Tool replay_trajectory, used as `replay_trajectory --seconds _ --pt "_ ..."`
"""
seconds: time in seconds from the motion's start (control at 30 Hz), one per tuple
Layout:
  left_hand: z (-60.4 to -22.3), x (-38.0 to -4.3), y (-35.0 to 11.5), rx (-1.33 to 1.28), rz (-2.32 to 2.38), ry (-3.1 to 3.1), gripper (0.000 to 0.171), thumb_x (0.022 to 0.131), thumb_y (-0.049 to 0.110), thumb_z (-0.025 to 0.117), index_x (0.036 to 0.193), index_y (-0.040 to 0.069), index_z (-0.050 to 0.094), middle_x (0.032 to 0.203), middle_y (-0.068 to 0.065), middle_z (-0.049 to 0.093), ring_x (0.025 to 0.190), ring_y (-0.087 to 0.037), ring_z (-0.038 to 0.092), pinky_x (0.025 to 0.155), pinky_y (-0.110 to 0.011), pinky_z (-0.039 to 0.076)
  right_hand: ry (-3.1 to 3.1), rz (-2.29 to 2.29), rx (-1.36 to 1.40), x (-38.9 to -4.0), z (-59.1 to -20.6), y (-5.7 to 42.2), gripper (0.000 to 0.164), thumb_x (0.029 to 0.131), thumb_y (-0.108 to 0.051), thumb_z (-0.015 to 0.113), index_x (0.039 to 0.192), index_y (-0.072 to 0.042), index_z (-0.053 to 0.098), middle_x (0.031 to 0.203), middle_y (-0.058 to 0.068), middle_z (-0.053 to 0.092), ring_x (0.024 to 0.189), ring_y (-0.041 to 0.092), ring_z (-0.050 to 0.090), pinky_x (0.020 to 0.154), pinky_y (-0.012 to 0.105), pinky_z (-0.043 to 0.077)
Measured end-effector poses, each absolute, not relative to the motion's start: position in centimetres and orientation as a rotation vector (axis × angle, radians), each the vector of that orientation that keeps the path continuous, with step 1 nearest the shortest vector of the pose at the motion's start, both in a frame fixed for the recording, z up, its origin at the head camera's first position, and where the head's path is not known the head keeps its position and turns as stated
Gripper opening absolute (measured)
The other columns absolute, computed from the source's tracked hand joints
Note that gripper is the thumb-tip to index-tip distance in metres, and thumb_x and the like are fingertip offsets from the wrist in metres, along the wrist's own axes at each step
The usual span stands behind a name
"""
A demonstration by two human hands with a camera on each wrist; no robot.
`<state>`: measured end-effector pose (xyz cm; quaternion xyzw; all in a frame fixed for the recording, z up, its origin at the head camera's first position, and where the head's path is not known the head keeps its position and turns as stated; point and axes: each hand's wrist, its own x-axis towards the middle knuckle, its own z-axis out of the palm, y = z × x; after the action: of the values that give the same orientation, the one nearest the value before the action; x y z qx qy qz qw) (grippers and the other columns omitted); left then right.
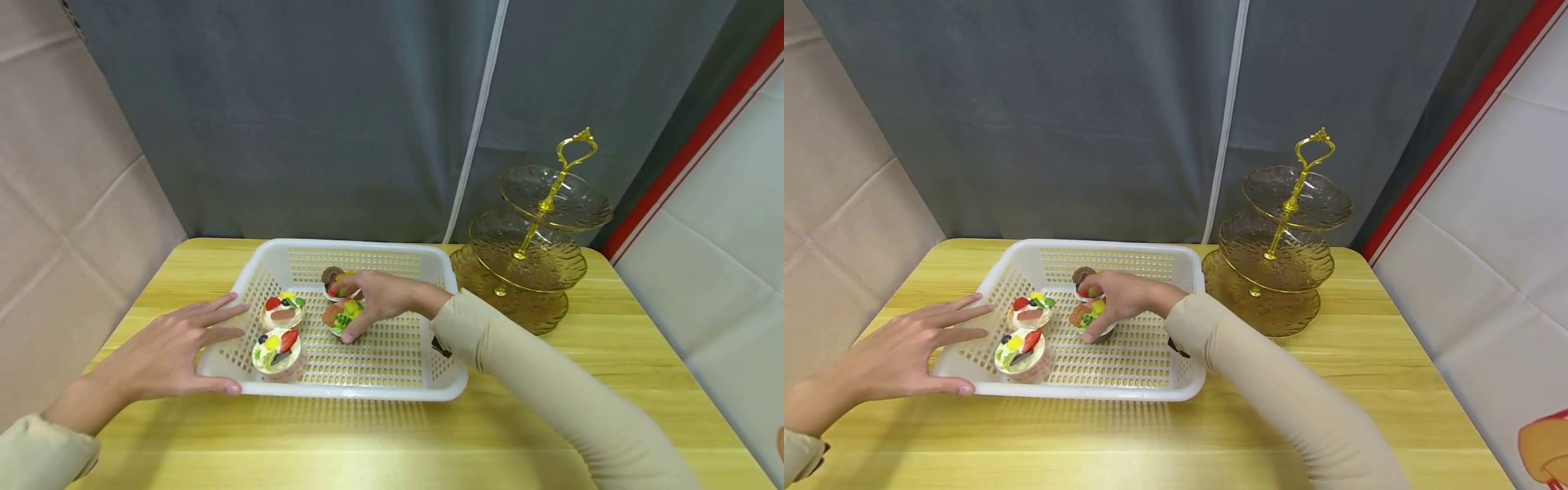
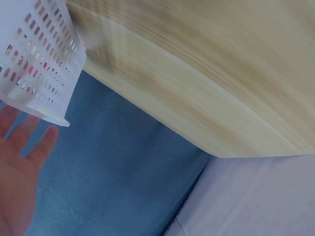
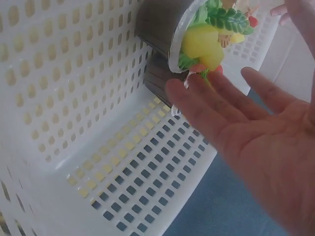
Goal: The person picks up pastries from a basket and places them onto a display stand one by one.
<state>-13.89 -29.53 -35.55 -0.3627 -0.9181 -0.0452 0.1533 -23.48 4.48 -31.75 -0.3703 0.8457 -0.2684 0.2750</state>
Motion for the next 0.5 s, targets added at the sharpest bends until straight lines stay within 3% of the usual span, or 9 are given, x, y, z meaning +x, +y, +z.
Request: replay_trajectory --seconds 0.2,0.5 --pt "-35.6 -13.9 -29.5 -1.039 -0.132 -2.632 0.078 0.064 0.076 0.074 0.109 0.013 0.076 0.138 -0.008 0.060 0.128 -0.037 0.052 0.087 -0.057 0.049 2.288 -0.719 -0.961 -23.5 -32.2 4.3 0.086 0.077 -0.027 0.087 0.149 -0.010 0.044 0.142 0.013 0.054 0.128 0.031 0.053 0.101 0.036 0.045" --pt "-35.6 -13.9 -29.5 -1.040 -0.126 -2.628 0.078 0.064 0.076 0.074 0.108 0.013 0.076 0.138 -0.008 0.061 0.128 -0.037 0.052 0.086 -0.058 0.049 2.304 -0.715 -1.071 -23.7 -33.5 4.0 0.087 0.075 -0.019 0.089 0.148 -0.005 0.044 0.143 0.010 0.053 0.133 0.026 0.048 0.110 0.035 0.037"
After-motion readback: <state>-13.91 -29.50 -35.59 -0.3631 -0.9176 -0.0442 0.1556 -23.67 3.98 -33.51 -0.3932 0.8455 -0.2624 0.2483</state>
